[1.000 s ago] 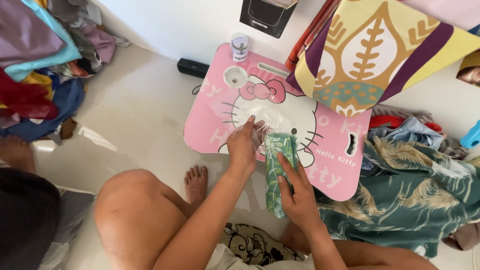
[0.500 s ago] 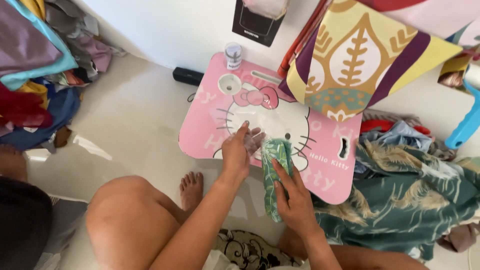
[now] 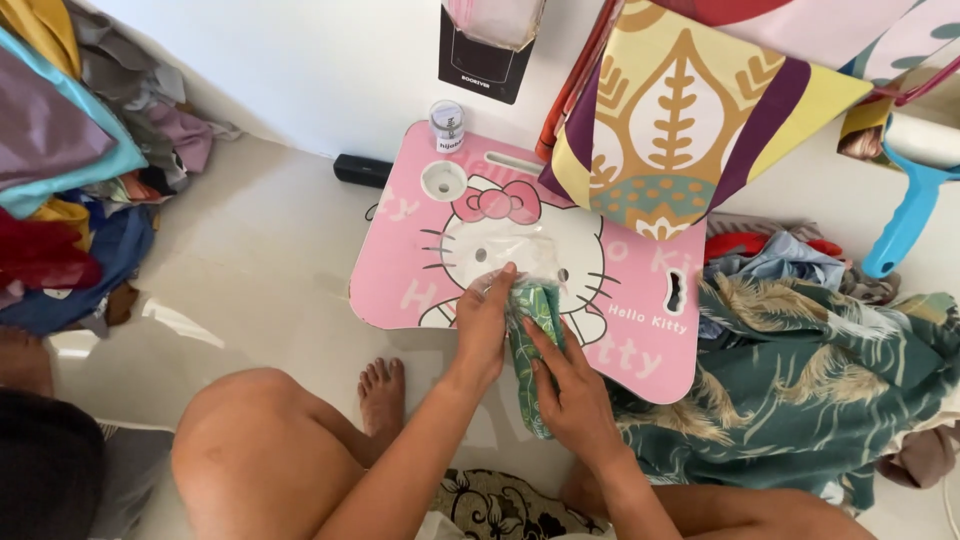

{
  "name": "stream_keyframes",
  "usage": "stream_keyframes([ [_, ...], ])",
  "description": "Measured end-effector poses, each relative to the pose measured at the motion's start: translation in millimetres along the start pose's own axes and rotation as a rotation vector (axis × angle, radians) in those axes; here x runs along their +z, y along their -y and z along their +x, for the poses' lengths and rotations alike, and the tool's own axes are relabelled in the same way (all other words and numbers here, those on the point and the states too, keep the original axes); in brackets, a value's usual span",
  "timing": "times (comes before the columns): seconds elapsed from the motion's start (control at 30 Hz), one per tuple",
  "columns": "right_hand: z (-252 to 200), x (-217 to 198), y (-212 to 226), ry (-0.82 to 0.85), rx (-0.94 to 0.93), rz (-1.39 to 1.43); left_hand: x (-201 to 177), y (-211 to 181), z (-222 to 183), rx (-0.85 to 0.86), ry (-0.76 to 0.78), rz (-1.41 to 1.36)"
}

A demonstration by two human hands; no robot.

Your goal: Folding a fabric item, cleaning it with a lint roller, and placing it into a plastic sleeve for packaging.

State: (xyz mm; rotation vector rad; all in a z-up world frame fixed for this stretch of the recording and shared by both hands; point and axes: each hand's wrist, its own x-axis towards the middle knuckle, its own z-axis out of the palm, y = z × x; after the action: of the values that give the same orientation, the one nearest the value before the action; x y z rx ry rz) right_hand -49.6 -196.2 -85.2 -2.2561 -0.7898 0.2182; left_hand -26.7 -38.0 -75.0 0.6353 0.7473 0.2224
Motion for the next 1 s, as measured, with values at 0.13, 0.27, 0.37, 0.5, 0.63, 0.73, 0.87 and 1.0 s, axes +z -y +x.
stream_keyframes([
  [0.13, 7.1, 1.6, 1.0, 0.032, 0.053, 0.015, 6.0, -4.8, -1.4, -0.026, -0.089, 0.069],
  [0.27, 9.4, 3.7, 2.3, 0.024, 0.122, 0.013, -1.4, 6.7, 7.8, 0.067, -0.109, 0.097],
  [0.37, 2.6, 6.4, 1.0, 0.041, 0.162, 0.063, -0.8, 5.3, -1.3, 0.036, -0.1, 0.125],
  [0.5, 22.9, -8.6, 34.3, -0.094, 0.041, 0.144, 5.6, 4.9, -6.0, 0.101, 0.026, 0.12],
  [0.63, 18.0, -17.7, 47.4, -0.073, 0.11, 0.23, -1.3, 7.3, -1.0, 0.09, 0.03, 0.146],
  [0.73, 22.7, -18.7, 43.4, -0.06, 0.096, 0.234, 3.5, -2.4, -3.6, 0.098, 0.031, 0.121],
  [0.87, 17.0, -12.0, 22.1, 0.006, 0.173, 0.125, 7.7, -14.8, -7.7, 0.045, -0.02, 0.107],
  [1.0, 16.1, -8.6, 15.0, 0.015, 0.129, 0.012, 8.6, -13.4, -1.1, -0.003, -0.025, 0.077],
])
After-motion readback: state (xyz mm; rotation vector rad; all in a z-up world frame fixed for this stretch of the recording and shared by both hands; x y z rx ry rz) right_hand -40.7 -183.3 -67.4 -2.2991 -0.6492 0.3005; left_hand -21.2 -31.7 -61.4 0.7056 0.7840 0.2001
